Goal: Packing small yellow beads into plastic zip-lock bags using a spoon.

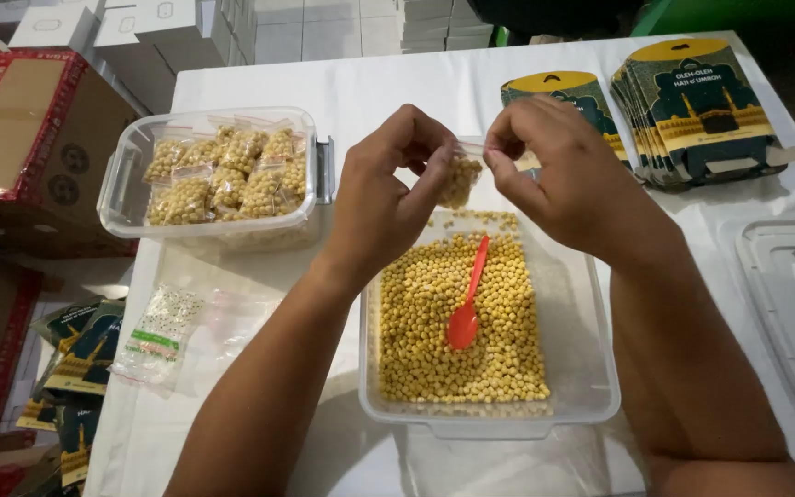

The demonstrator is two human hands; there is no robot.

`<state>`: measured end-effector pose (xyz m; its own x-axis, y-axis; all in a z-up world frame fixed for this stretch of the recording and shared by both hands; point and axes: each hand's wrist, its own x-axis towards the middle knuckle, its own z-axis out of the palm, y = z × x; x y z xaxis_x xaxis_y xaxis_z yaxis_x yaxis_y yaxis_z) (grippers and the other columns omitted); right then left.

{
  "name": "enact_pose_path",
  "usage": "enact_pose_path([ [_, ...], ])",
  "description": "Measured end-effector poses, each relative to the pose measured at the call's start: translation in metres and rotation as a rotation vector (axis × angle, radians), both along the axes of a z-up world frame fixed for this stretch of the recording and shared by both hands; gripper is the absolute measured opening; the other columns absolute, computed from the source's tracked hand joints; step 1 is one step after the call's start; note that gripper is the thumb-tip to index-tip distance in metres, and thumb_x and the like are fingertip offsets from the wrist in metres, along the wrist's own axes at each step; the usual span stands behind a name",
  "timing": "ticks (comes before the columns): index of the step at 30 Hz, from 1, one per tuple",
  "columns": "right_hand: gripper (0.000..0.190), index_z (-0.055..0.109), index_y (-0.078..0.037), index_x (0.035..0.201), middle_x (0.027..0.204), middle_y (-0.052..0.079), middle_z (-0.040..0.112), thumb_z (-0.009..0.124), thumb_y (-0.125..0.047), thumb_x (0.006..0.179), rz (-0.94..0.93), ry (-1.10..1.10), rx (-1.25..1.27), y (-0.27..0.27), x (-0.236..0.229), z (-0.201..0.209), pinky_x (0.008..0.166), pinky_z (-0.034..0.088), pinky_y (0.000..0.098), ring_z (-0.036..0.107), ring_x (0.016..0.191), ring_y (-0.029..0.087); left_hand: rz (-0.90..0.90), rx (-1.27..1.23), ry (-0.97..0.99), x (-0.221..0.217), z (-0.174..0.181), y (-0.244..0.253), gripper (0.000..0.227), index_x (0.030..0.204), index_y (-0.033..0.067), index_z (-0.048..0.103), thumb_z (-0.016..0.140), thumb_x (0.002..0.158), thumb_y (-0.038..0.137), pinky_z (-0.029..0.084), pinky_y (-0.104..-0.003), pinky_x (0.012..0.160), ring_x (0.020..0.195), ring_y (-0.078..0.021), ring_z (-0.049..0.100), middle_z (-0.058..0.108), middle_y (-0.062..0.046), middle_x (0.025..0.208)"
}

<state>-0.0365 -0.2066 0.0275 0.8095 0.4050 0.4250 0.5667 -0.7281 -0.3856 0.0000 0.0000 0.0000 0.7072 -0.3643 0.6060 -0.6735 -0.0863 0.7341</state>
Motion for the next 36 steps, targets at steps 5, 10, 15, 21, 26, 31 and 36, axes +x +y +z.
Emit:
enact_pose_path([
  [5,0.015,0.055,-0.005,0.098,0.090,0.009,0.055,0.051,-0.016,0.108,-0.016,0.002,0.039,0.004,-0.006,0.005,0.077,0.040,0.0386,0.051,0.085,0.024,-0.022,-0.062,0.038,-0.002,0.002,0.000,0.010,0.096,0.0068,0.055,0.056,0.103,0.014,0.060,-0.026,0.063,0.074,-0.0169,0.071,0.068,-0.008,0.087],
  [10,0.013,0.056,-0.002,0.102,0.092,0.012,0.056,0.052,-0.012,0.109,-0.030,0.023,0.090,0.007,-0.004,0.001,0.071,0.040,0.0388,0.052,0.079,0.025,-0.150,-0.011,0.099,0.000,0.015,0.014,0.023,0.105,0.0102,0.050,0.071,0.095,0.011,0.049,-0.022,0.061,0.071,-0.0097,0.063,0.062,-0.004,0.091],
  [15,0.015,0.061,-0.005,0.110,0.102,0.007,0.062,0.059,-0.019,0.105,-0.030,0.123,0.112,0.010,0.002,-0.004,0.086,0.043,0.0380,0.059,0.095,0.022,-0.034,-0.016,0.101,0.017,0.028,0.053,0.038,0.128,0.0137,0.048,0.074,0.100,0.009,0.057,-0.020,0.062,0.072,-0.0099,0.069,0.062,-0.003,0.092],
  [21,0.030,0.061,-0.009,0.122,0.104,0.007,0.066,0.062,-0.030,0.100,-0.106,0.340,0.038,0.017,0.010,-0.007,0.079,0.048,0.0404,0.064,0.099,0.021,0.524,0.229,-0.126,0.038,0.029,0.136,0.050,0.141,0.0116,0.040,0.076,0.107,0.021,0.069,-0.028,0.061,0.077,-0.0164,0.078,0.072,-0.015,0.107],
  [26,0.034,0.064,-0.011,0.122,0.103,0.007,0.068,0.063,-0.035,0.098,-0.115,0.370,-0.019,0.017,0.013,-0.010,0.080,0.048,0.0408,0.065,0.098,0.021,0.829,0.613,-0.139,0.046,0.015,0.179,0.070,0.151,0.0050,0.037,0.067,0.111,0.053,0.049,-0.055,0.093,0.127,-0.0448,0.058,0.054,-0.025,0.148],
  [31,0.031,0.067,-0.010,0.116,0.103,0.007,0.071,0.062,-0.035,0.099,-0.083,0.365,-0.052,0.013,0.018,-0.016,0.080,0.049,0.0415,0.066,0.095,0.022,0.621,0.770,0.263,0.033,0.018,0.164,0.063,0.147,0.0042,0.050,0.052,0.104,0.050,0.043,-0.053,0.102,0.125,-0.0351,0.058,0.055,-0.020,0.147],
  [36,0.031,0.069,-0.011,0.117,0.101,0.006,0.070,0.060,-0.036,0.101,-0.079,0.328,-0.112,0.010,0.022,-0.021,0.079,0.047,0.0423,0.066,0.093,0.023,0.437,0.923,0.095,0.041,-0.031,0.180,0.073,0.143,-0.0010,0.052,0.036,0.105,0.059,0.026,-0.055,0.117,0.151,-0.0421,0.025,0.041,-0.026,0.157],
])
